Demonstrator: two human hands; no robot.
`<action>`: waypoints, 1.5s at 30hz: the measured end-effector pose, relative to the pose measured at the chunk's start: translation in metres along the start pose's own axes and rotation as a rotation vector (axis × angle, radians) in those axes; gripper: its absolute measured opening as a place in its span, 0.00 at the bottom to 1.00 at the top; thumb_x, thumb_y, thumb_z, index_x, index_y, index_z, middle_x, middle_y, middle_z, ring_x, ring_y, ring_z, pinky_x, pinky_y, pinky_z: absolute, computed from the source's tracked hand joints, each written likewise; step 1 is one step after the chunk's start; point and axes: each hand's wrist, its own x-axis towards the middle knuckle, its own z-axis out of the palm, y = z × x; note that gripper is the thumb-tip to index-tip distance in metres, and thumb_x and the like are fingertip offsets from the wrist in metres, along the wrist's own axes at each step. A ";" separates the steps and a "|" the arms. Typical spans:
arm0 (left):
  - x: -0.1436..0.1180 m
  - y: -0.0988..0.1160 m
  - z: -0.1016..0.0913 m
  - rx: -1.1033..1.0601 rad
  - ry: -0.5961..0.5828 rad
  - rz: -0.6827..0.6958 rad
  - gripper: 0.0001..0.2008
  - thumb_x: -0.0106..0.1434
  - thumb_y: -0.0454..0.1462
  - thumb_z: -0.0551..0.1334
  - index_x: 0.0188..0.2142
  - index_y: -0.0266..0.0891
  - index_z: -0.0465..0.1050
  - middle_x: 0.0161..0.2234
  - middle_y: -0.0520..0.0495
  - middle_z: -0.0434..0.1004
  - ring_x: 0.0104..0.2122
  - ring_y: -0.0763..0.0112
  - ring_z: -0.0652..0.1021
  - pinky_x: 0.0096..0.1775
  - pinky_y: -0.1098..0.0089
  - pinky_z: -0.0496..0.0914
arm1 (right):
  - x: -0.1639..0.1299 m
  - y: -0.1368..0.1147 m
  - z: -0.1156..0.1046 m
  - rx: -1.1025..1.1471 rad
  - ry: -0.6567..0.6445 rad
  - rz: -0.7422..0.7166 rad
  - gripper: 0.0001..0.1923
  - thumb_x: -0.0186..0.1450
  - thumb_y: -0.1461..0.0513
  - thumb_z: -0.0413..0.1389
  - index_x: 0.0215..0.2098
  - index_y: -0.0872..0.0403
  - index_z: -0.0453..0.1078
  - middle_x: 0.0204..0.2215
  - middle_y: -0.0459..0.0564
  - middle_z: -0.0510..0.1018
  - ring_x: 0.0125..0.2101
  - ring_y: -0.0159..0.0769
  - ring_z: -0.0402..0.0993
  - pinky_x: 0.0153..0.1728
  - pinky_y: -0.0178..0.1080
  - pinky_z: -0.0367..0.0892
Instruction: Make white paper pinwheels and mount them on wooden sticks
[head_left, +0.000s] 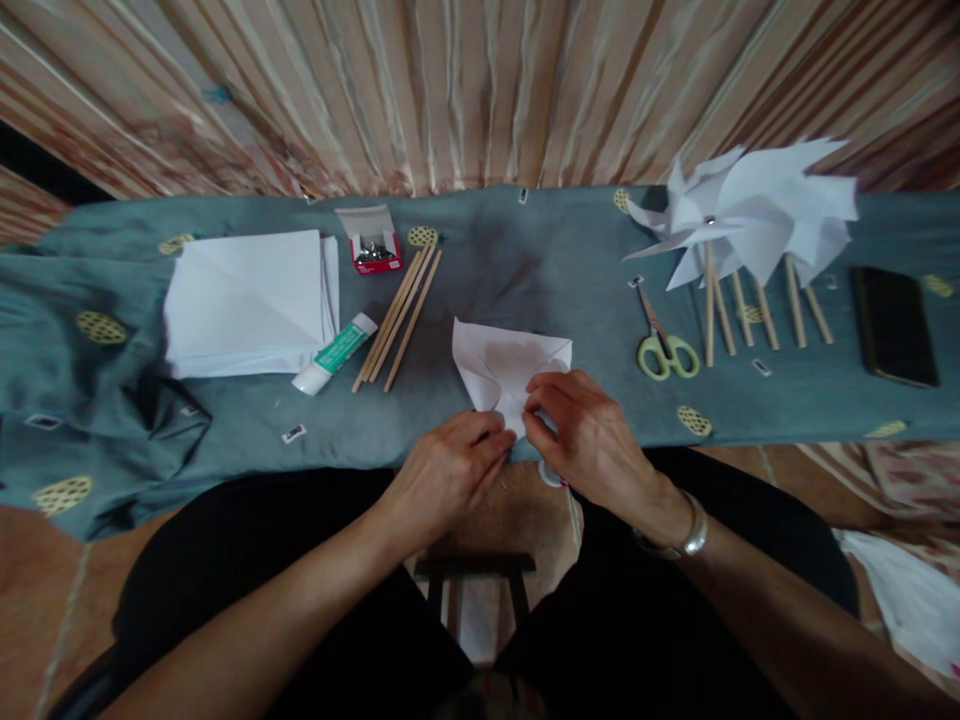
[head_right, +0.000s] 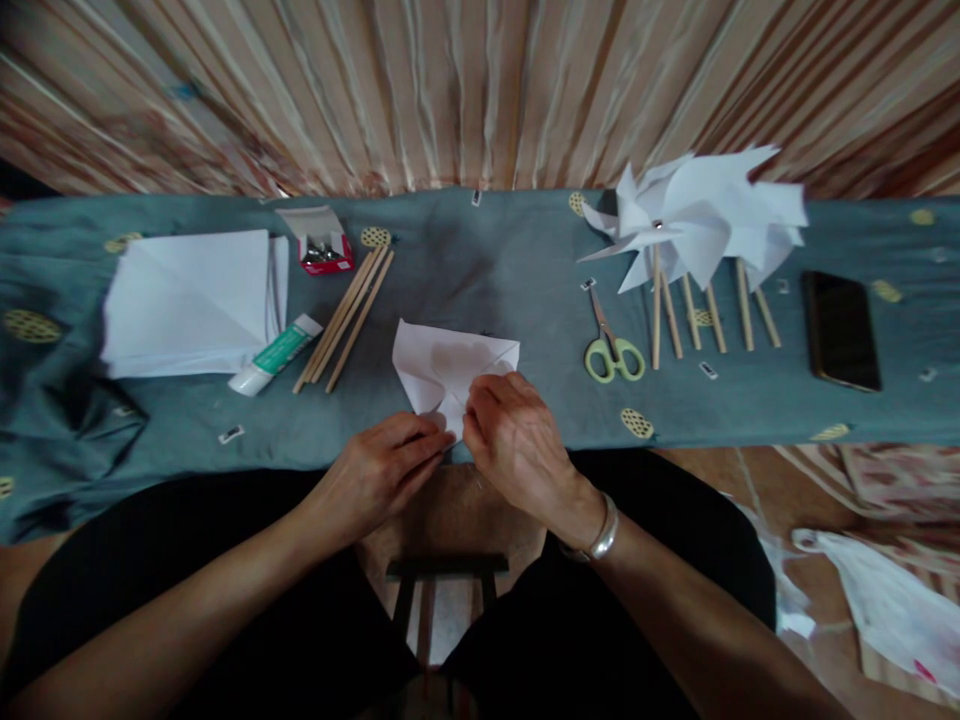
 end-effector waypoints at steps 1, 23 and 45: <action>0.000 0.000 0.000 0.002 0.002 0.000 0.11 0.69 0.33 0.53 0.44 0.34 0.73 0.41 0.42 0.77 0.41 0.67 0.78 0.42 0.65 0.77 | 0.000 0.000 0.000 0.002 0.002 0.000 0.08 0.65 0.68 0.49 0.31 0.55 0.70 0.35 0.56 0.77 0.38 0.45 0.70 0.41 0.46 0.67; 0.001 0.001 0.001 0.015 -0.025 -0.021 0.12 0.69 0.34 0.52 0.44 0.33 0.74 0.40 0.41 0.76 0.40 0.66 0.78 0.41 0.65 0.77 | -0.007 0.002 0.005 -0.107 -0.033 -0.101 0.14 0.68 0.65 0.47 0.48 0.55 0.70 0.55 0.59 0.66 0.50 0.49 0.64 0.47 0.52 0.68; 0.006 0.000 -0.001 0.073 -0.097 -0.037 0.08 0.65 0.34 0.57 0.42 0.35 0.73 0.40 0.43 0.75 0.39 0.65 0.78 0.41 0.64 0.76 | 0.005 0.010 0.015 0.048 -0.023 -0.137 0.14 0.64 0.70 0.46 0.42 0.54 0.70 0.54 0.57 0.71 0.53 0.46 0.65 0.52 0.53 0.65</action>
